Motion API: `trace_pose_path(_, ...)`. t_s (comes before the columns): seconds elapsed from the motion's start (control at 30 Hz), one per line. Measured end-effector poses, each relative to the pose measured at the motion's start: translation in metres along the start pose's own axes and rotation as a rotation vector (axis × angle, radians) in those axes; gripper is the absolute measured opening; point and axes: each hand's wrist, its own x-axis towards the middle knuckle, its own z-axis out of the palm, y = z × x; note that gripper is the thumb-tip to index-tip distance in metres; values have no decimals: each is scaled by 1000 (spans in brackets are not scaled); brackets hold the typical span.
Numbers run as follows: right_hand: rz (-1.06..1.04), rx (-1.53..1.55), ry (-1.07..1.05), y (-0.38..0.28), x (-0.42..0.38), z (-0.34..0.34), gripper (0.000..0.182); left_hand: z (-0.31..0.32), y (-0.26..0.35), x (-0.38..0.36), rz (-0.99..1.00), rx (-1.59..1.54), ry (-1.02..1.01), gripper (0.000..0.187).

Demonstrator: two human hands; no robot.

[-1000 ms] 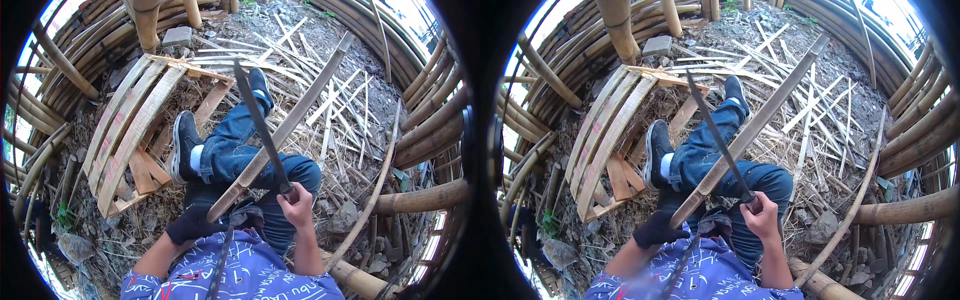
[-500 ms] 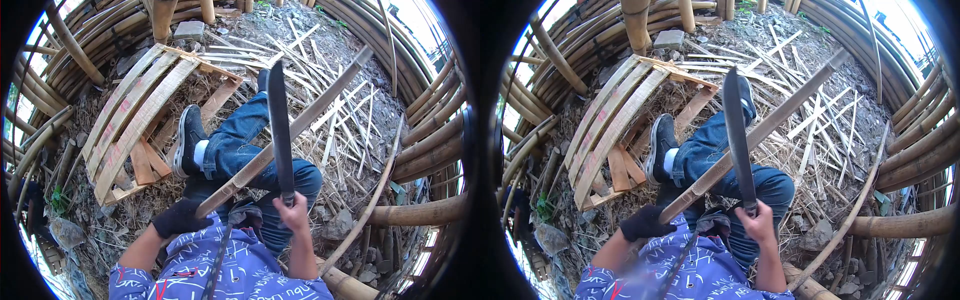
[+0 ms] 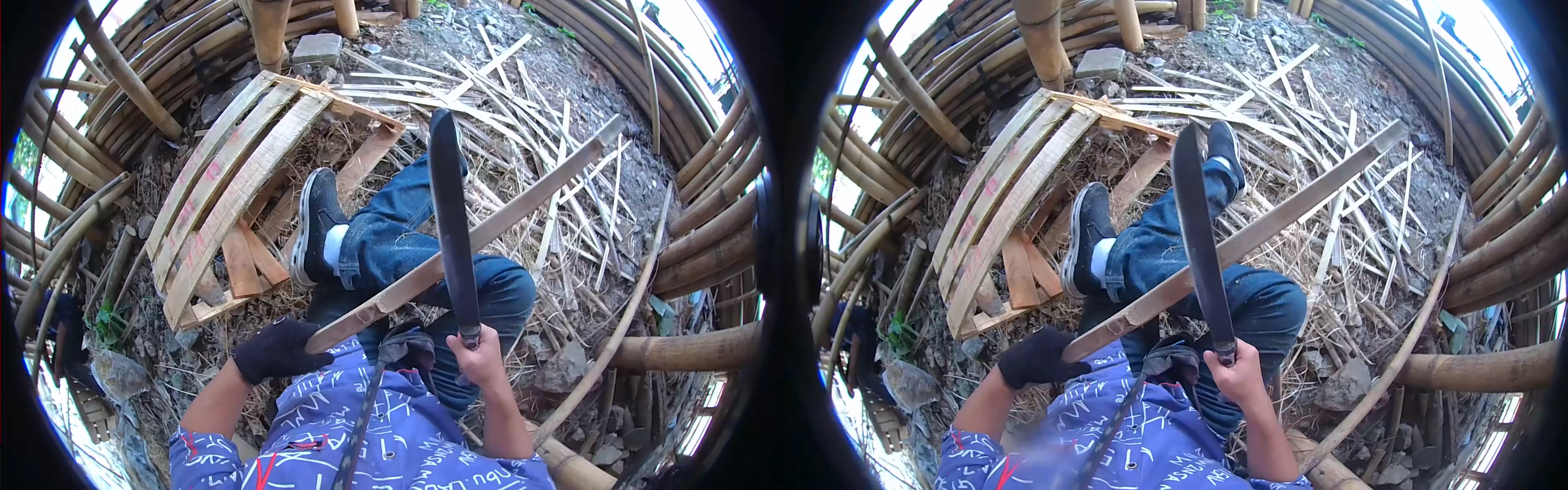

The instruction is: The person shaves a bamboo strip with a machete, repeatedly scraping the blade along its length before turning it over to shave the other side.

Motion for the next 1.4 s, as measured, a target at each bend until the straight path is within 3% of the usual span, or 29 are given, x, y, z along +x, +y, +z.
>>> trace_pose_path(0.07, -96, -58, -41, 6, 3, -7, 21, -4, 6, -5, -125, 3, -89, 33)
trace_pose_path(0.2, 52, 149, 48, 9, 12, 1, 20, -4, 13, -6, -127, 52, -67, 34)
trace_pose_path(0.27, 62, 268, 33, 7, 6, 27, 18, -7, 21, -1, -118, 2, -33, 33)
trace_pose_path(0.3, 175, 347, -23, -5, -2, 38, 16, -8, 22, 2, -110, 2, -29, 33)
trace_pose_path(0.33, 110, 353, 4, 2, -6, 54, 16, -10, 22, 5, -105, -9, -22, 33)
trace_pose_path(0.4, 66, 297, -106, 4, -10, 56, 16, -13, 23, 6, -109, -14, -29, 33)
trace_pose_path(0.53, 32, 236, -10, -12, 1, 23, 16, -16, 17, 9, -91, 7, -50, 33)
trace_pose_path(0.67, -27, 260, 161, -11, 2, 43, 16, -17, 28, 21, -27, 2, -25, 32)
trace_pose_path(0.73, -122, 93, 147, -16, -5, 56, 16, -7, 25, 25, -54, -55, -3, 32)
trace_pose_path(0.93, -35, 161, 111, -37, -2, 34, 17, 16, 17, 29, -11, -216, 59, 35)
trace_pose_path(1.13, -94, 78, 94, -32, -3, 39, 16, 19, 10, 33, 31, -176, 35, 34)
trace_pose_path(1.2, -6, 112, 9, -35, 0, 27, 16, 15, 7, 33, 51, -129, 32, 33)
trace_pose_path(1.27, -67, 60, 14, -20, 5, 24, 14, 9, 12, 33, 16, -96, -27, 31)
trace_pose_path(1.33, -3, 217, 71, -8, 5, 41, 15, 12, 17, 43, 65, -142, -4, 31)
trace_pose_path(1.4, -15, 250, -24, 14, 1, 57, 17, 9, 17, 48, 109, -181, 22, 30)
